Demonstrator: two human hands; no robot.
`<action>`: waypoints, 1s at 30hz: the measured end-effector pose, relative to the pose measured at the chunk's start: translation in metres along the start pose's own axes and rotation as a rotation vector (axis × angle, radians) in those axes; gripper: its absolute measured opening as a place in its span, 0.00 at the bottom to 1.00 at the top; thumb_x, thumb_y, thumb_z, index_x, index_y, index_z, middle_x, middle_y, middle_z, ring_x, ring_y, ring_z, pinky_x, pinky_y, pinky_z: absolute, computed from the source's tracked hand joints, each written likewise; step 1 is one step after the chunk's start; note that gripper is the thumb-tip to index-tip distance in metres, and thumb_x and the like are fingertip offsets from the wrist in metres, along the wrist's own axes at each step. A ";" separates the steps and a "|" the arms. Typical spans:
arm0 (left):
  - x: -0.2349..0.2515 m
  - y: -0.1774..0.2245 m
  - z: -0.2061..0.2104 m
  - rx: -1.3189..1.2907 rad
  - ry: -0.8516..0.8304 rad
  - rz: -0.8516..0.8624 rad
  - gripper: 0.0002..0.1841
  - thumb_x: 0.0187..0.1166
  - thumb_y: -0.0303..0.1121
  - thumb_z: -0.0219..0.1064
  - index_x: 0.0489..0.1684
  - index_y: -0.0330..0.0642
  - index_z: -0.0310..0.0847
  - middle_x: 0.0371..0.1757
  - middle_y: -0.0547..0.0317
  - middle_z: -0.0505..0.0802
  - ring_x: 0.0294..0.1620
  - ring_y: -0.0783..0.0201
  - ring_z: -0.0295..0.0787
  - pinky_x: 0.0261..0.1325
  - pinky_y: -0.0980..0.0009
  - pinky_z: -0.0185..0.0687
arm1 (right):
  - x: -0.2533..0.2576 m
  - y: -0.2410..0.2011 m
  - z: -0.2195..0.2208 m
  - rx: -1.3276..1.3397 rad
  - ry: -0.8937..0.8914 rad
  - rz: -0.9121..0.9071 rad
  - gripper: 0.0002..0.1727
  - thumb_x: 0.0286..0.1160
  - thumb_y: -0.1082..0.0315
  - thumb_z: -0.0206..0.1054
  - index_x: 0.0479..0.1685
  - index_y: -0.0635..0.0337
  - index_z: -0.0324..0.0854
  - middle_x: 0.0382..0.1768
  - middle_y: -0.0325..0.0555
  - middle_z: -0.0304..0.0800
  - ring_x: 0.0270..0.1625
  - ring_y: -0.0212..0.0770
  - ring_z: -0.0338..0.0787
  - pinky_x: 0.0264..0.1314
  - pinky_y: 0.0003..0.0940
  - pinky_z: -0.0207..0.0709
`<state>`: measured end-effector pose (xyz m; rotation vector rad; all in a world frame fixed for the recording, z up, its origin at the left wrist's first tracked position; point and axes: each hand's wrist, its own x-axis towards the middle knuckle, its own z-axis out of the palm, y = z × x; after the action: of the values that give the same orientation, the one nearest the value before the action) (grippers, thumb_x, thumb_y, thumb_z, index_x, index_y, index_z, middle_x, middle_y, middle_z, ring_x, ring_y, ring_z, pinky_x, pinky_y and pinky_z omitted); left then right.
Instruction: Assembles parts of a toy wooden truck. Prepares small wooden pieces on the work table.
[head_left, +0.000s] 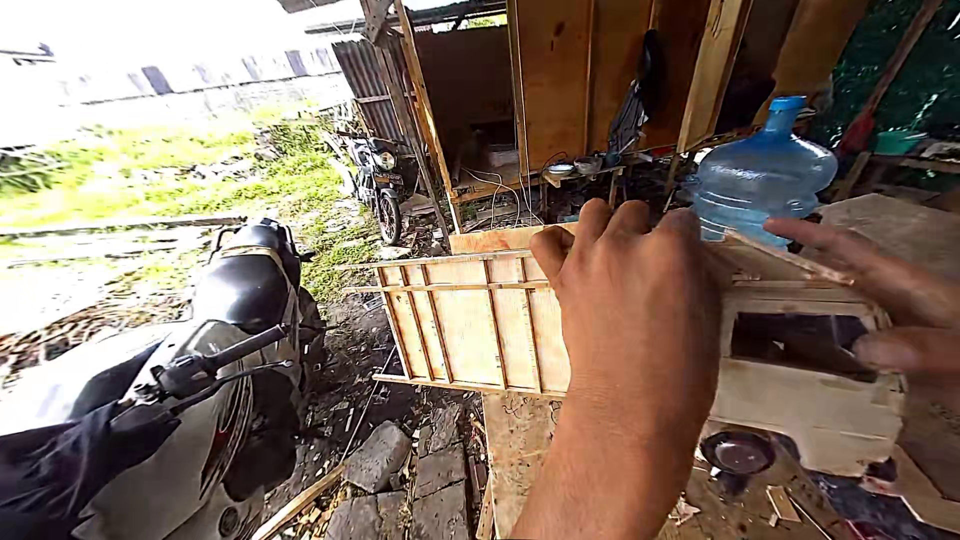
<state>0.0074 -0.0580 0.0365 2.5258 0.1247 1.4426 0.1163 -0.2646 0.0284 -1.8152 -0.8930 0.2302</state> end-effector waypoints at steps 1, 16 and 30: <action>0.000 0.000 0.000 0.000 0.000 -0.001 0.09 0.70 0.33 0.74 0.44 0.52 0.97 0.26 0.66 0.83 0.37 0.61 0.78 0.48 0.52 0.61 | 0.000 0.000 0.000 -0.002 -0.001 -0.001 0.69 0.36 0.32 0.82 0.92 0.43 0.54 0.68 0.33 0.83 0.68 0.31 0.85 0.61 0.27 0.85; 0.000 0.002 0.002 0.052 -0.039 0.015 0.08 0.70 0.32 0.73 0.43 0.52 0.97 0.27 0.67 0.83 0.38 0.62 0.77 0.50 0.53 0.60 | 0.000 0.006 -0.002 0.014 -0.014 0.013 0.68 0.36 0.31 0.82 0.92 0.41 0.55 0.68 0.33 0.84 0.66 0.31 0.86 0.61 0.27 0.85; -0.001 0.001 0.003 0.037 -0.036 0.008 0.10 0.69 0.32 0.74 0.45 0.53 0.97 0.27 0.67 0.83 0.37 0.62 0.76 0.49 0.53 0.60 | 0.000 0.009 -0.002 0.010 -0.022 -0.001 0.69 0.37 0.30 0.82 0.93 0.40 0.54 0.68 0.34 0.84 0.67 0.32 0.87 0.62 0.28 0.85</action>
<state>0.0089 -0.0595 0.0345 2.5829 0.1364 1.4097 0.1213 -0.2674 0.0217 -1.8063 -0.9061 0.2539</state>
